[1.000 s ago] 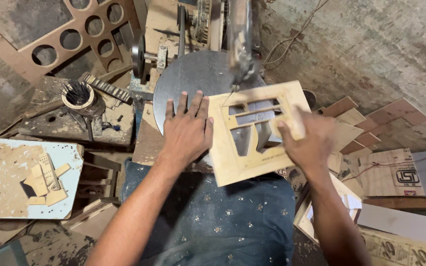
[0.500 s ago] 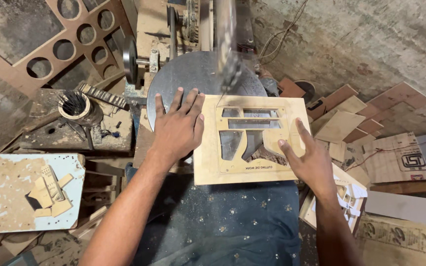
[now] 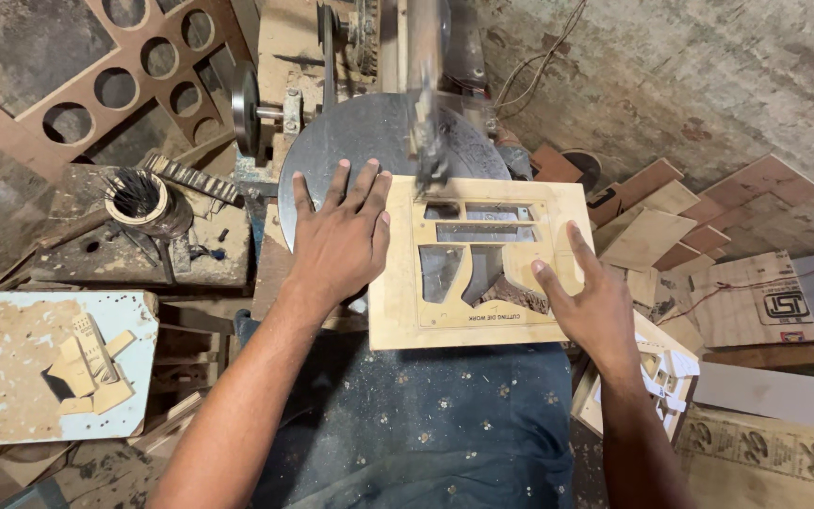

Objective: The person uses a band saw to cut shapes out of a wooden board, following pencil outlines. They guide the wood through the blade, remove cut pieces, and place them aside. The person then picks up another board and continues cutting along marked lines.

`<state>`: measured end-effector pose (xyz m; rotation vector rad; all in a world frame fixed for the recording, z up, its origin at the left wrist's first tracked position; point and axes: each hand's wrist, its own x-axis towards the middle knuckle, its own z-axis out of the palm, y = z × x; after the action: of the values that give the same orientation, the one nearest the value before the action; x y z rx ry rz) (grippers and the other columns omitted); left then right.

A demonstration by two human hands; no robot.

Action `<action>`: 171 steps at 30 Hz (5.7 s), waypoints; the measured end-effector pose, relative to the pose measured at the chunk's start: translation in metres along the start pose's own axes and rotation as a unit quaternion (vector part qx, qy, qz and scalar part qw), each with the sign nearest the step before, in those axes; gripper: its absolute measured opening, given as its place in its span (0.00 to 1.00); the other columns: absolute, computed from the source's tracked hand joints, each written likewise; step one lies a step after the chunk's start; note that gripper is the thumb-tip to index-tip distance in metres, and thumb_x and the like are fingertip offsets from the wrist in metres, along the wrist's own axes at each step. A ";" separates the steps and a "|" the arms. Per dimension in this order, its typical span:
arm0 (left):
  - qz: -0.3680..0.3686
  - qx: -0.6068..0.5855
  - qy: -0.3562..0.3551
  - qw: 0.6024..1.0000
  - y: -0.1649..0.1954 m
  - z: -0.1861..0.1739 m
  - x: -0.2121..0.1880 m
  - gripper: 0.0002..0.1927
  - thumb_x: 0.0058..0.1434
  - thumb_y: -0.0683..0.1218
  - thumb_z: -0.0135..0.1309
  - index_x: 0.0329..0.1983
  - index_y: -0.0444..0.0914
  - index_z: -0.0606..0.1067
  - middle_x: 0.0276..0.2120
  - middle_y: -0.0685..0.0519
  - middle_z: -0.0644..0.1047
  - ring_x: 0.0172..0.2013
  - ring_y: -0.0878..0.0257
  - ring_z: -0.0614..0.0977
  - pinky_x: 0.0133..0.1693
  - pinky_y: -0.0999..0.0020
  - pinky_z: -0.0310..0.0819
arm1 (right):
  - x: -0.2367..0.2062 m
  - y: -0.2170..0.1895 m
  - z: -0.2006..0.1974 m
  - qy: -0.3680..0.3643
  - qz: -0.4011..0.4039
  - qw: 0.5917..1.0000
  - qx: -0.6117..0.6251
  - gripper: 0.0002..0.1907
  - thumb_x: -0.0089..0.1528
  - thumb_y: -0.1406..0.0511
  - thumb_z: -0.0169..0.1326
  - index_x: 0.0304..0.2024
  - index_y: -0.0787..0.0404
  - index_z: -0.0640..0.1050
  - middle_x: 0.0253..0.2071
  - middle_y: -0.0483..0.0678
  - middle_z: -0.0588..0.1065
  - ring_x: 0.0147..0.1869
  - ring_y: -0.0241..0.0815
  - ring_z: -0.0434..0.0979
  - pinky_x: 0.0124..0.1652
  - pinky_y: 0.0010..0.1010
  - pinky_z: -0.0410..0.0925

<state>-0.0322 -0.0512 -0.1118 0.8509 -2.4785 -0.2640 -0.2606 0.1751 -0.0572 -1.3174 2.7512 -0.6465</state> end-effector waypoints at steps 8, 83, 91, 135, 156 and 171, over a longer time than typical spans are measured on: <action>-0.003 0.007 -0.005 1.000 -0.004 0.004 0.004 0.27 0.70 0.51 0.36 0.71 0.41 0.66 0.71 0.50 0.64 0.71 0.45 0.62 0.65 0.23 0.34 | -0.001 -0.002 0.003 0.021 -0.029 0.999 -0.012 0.40 0.62 0.47 0.58 0.72 0.56 0.69 0.42 0.68 0.79 0.47 0.66 0.80 0.46 0.49 0.71; 0.090 0.144 0.014 0.985 0.117 0.004 -0.045 0.47 0.66 0.66 0.47 0.52 0.10 0.68 0.52 0.19 0.73 0.57 0.24 0.72 0.66 0.38 0.53 | 0.176 0.043 0.080 0.197 -0.069 0.941 0.267 0.18 0.79 0.59 0.48 0.40 0.64 0.78 0.33 0.54 0.77 0.37 0.46 0.77 0.40 0.36 0.69; 0.083 0.183 -0.012 0.979 0.126 0.012 -0.051 0.50 0.64 0.69 0.48 0.50 0.10 0.70 0.52 0.18 0.72 0.56 0.23 0.72 0.63 0.35 0.56 | 0.092 0.090 0.155 -0.153 -0.122 0.952 -0.234 0.43 0.56 0.47 0.61 0.66 0.64 0.67 0.53 0.65 0.75 0.66 0.65 0.65 0.59 0.56 0.63; -0.082 -0.247 0.086 0.962 0.032 0.013 0.024 0.18 0.52 0.52 0.67 0.40 0.36 0.84 0.46 0.48 0.83 0.54 0.47 0.74 0.58 0.55 0.67 | 0.143 -0.187 0.043 0.050 -0.200 0.881 0.427 0.15 0.76 0.62 0.43 0.42 0.63 0.78 0.25 0.41 0.70 0.30 0.30 0.68 0.32 0.24 0.64; -0.169 -0.306 0.068 0.935 0.035 0.010 0.024 0.10 0.48 0.46 0.69 0.32 0.37 0.85 0.52 0.49 0.78 0.57 0.50 0.71 0.60 0.57 0.62 | 0.113 -0.197 0.030 0.327 -0.323 0.888 -0.024 0.36 0.71 0.54 0.55 0.73 0.64 0.57 0.64 0.64 0.67 0.68 0.56 0.63 0.63 0.53 0.58; -0.128 -0.299 0.139 0.935 0.028 0.024 0.022 0.11 0.52 0.42 0.64 0.39 0.36 0.83 0.52 0.47 0.78 0.54 0.47 0.73 0.58 0.57 0.69 | 0.072 -0.130 -0.049 -0.125 -0.118 0.793 0.585 0.38 0.65 0.53 0.54 0.70 0.62 0.56 0.46 0.67 0.79 0.42 0.49 0.84 0.41 0.34 0.77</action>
<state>-0.0743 -0.0425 -0.1146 0.8625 -1.8558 -0.8741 -0.2205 0.0664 0.0479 -1.1903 1.3707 -1.6351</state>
